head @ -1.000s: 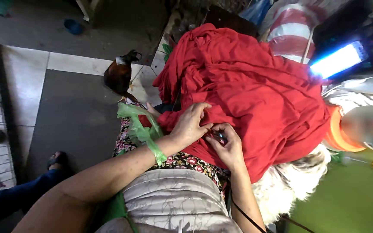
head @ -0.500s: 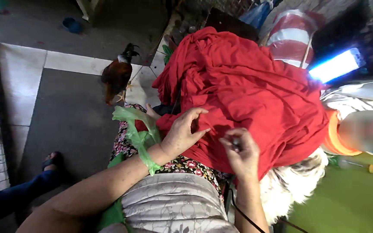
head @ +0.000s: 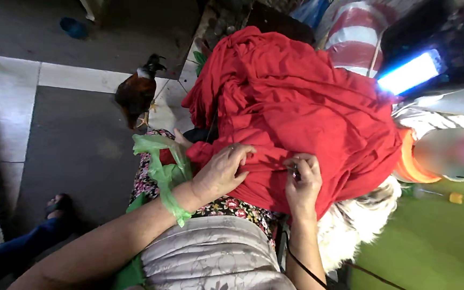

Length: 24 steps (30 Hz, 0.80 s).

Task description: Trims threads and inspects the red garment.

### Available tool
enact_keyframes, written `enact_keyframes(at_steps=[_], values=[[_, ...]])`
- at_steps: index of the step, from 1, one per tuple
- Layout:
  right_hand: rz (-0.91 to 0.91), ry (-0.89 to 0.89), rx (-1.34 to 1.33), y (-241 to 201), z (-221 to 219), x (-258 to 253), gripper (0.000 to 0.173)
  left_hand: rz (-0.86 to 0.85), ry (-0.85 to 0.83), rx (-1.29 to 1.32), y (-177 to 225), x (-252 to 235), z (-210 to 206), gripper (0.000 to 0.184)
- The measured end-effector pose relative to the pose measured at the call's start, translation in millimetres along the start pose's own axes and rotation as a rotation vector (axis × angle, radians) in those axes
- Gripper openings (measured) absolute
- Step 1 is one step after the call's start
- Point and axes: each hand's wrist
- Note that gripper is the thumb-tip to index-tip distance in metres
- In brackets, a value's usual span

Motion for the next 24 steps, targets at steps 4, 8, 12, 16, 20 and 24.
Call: enact_keyframes(at_steps=[4,8,12,16,20,24], values=[[-0.034,0.016,-0.021,2.3,4.1,1.4,0.012,0.115,-0.056,0.004,2.1,6.6,13.3,0.04],[-0.055,0.036,-0.046,3.6,5.1,1.1,0.013,0.186,-0.105,-0.035,6.9,4.8,25.2,0.02],[-0.053,0.04,-0.042,3.2,5.5,3.3,0.012,0.316,-0.208,0.009,15.9,0.0,27.0,0.028],[-0.081,0.096,-0.097,4.7,4.2,5.3,0.012,0.468,-0.237,0.137,19.4,-4.2,22.3,0.026],[-0.197,0.411,-0.347,8.8,15.5,4.2,0.017,0.389,-0.2,0.307,15.8,1.2,21.0,0.022],[-0.152,0.518,-0.184,22.5,41.6,-8.3,0.016,0.342,-0.191,0.223,14.8,4.4,16.9,0.019]])
Point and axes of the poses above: each hand's wrist, its own x-axis away from the middle knuckle, its own z-axis out of the back of the hand, y = z × x, and after that the axes turned 11 degrees about y, right-handed
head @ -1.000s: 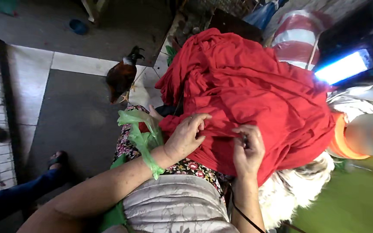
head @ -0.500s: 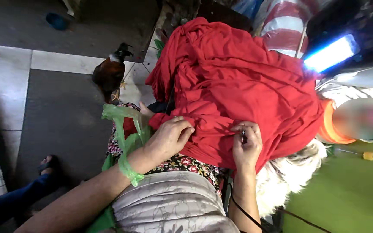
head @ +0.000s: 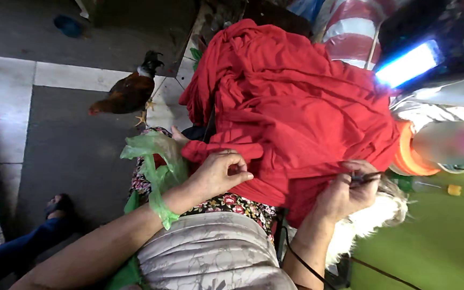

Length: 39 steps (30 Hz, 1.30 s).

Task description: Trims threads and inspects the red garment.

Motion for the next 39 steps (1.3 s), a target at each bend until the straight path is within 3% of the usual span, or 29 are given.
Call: enact_keyframes(at_steps=[3,8,11,15,18,20,22,24,27,30,39], values=[[-0.024,-0.112,0.14,12.9,2.7,-3.6,0.014,-0.026,0.004,-0.054,1.4,-1.3,-3.0,0.016],[-0.375,-0.069,0.02,27.8,-11.0,9.0,0.021,-0.198,0.047,-0.106,1.4,-11.7,-16.4,0.014],[-0.394,-0.049,-0.04,27.7,-12.4,10.0,0.022,-0.269,0.061,-0.127,10.5,-21.2,-22.1,0.011],[-0.398,-0.049,-0.031,25.9,-13.0,9.8,0.022,-0.229,0.064,-0.125,15.9,-27.9,-28.2,0.016],[-0.362,-0.095,0.037,26.4,-10.7,10.4,0.021,-0.288,0.046,-0.151,11.9,-27.1,-39.1,0.025],[-0.284,-0.17,0.155,21.3,-5.9,8.2,0.024,-0.363,0.033,-0.179,5.7,-29.4,-45.8,0.016],[-0.137,-0.199,0.245,7.4,0.2,5.0,0.04,-0.383,0.022,-0.194,2.2,-31.9,-47.1,0.012],[0.035,-0.217,0.223,-12.0,7.7,1.8,0.045,-0.357,-0.011,-0.189,3.8,-32.5,-45.2,0.013],[0.05,-0.516,0.085,-38.8,11.2,5.7,0.033,-0.259,-0.12,-0.158,10.0,-34.1,-37.0,0.015],[0.099,-0.792,0.145,-25.4,3.0,14.9,0.025,-0.219,-0.151,-0.137,11.5,-35.3,-30.0,0.016],[0.144,-0.791,0.289,-23.4,0.3,20.9,0.017,-0.197,-0.123,-0.151,6.1,-29.8,-29.5,0.019]])
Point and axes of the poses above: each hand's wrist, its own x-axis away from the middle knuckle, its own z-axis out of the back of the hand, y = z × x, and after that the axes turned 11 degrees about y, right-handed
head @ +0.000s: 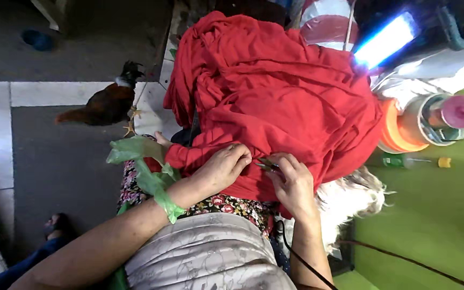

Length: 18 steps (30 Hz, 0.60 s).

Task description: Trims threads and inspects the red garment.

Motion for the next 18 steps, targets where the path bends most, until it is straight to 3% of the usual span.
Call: enact_keyframes(at_steps=[10,18], values=[[0.032,0.001,0.093,-11.6,-6.2,-4.7,0.019,-0.062,0.098,-0.042,-2.2,6.7,-6.5,0.017],[0.019,-0.052,0.041,-11.8,3.9,-3.0,0.018,0.043,0.111,-0.036,2.0,5.1,-2.5,0.016]])
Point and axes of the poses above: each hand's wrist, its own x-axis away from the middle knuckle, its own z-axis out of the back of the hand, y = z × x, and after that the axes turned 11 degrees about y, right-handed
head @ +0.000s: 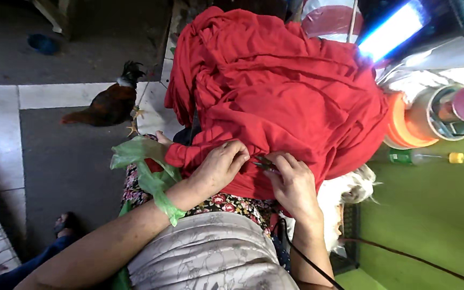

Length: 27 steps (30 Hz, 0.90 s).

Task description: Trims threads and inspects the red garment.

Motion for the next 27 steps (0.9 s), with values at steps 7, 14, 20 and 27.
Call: enact_keyframes(at_steps=[7,14,20,27], values=[[0.014,0.106,0.139,-13.4,-18.0,-2.8,0.019,-0.081,0.027,-0.006,-3.5,4.8,-3.0,0.017],[0.052,0.136,0.123,-3.7,-21.3,-2.4,0.02,0.033,0.0,0.014,0.4,0.9,0.4,0.017],[0.071,0.171,0.12,-0.9,-24.6,-3.1,0.019,0.07,0.021,0.02,-0.1,1.5,0.2,0.017],[0.033,0.121,0.043,5.2,-16.8,-4.1,0.015,0.134,0.035,0.086,0.5,0.5,3.1,0.016]])
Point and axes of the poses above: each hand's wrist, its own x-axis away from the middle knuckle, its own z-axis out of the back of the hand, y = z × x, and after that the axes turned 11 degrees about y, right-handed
